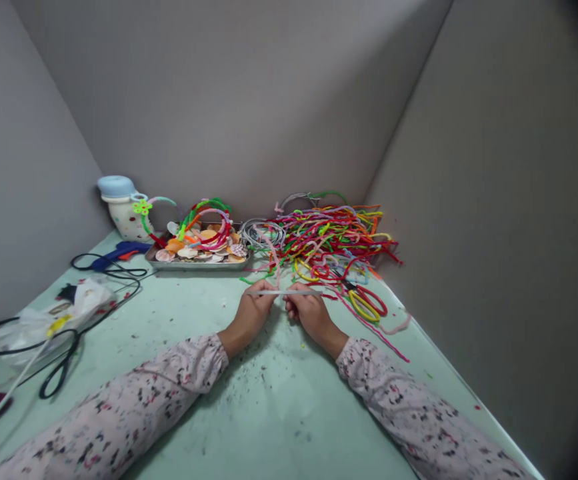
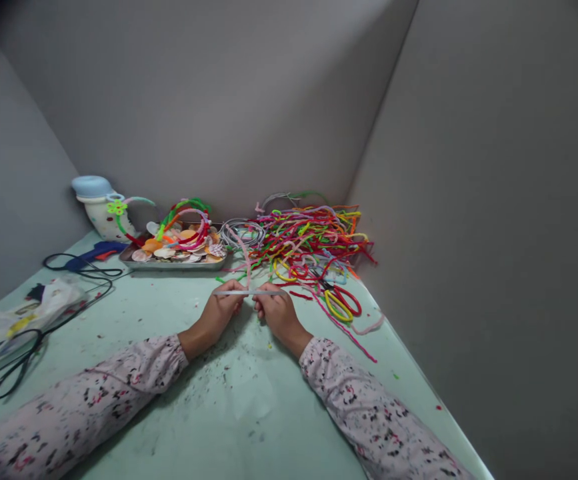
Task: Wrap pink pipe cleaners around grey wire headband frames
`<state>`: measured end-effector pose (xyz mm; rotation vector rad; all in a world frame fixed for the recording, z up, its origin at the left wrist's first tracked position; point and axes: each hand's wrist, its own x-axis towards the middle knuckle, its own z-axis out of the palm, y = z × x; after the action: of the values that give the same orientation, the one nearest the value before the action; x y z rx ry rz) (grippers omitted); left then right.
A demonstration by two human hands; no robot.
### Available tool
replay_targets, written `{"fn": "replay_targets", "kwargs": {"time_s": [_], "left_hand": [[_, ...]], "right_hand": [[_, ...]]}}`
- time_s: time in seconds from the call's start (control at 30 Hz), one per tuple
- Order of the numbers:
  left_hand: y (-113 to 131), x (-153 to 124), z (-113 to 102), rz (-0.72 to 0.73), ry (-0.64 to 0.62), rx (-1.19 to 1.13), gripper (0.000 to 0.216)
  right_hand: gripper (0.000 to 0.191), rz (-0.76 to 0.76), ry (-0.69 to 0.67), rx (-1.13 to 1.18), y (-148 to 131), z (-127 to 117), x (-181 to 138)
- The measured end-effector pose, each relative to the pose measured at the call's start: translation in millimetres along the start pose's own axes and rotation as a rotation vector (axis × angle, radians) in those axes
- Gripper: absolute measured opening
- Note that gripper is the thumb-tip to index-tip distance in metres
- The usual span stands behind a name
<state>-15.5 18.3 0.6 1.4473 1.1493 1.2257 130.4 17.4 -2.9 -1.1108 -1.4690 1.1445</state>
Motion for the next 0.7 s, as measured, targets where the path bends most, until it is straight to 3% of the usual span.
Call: {"fn": "replay_targets", "kwargs": {"time_s": [0.4,0.7], "left_hand": [[3.4,3.9,-0.3,-0.003,0.042,-0.004,0.019],[4.5,0.6,3.7,0.073,0.036,-0.081,0.015]], "right_hand": [[0.024,-0.185,0.002,-0.188,-3.5,-0.2,-6.8],[0.024,0.071,0.081,0.094,4.3,-0.8,4.4]]}}
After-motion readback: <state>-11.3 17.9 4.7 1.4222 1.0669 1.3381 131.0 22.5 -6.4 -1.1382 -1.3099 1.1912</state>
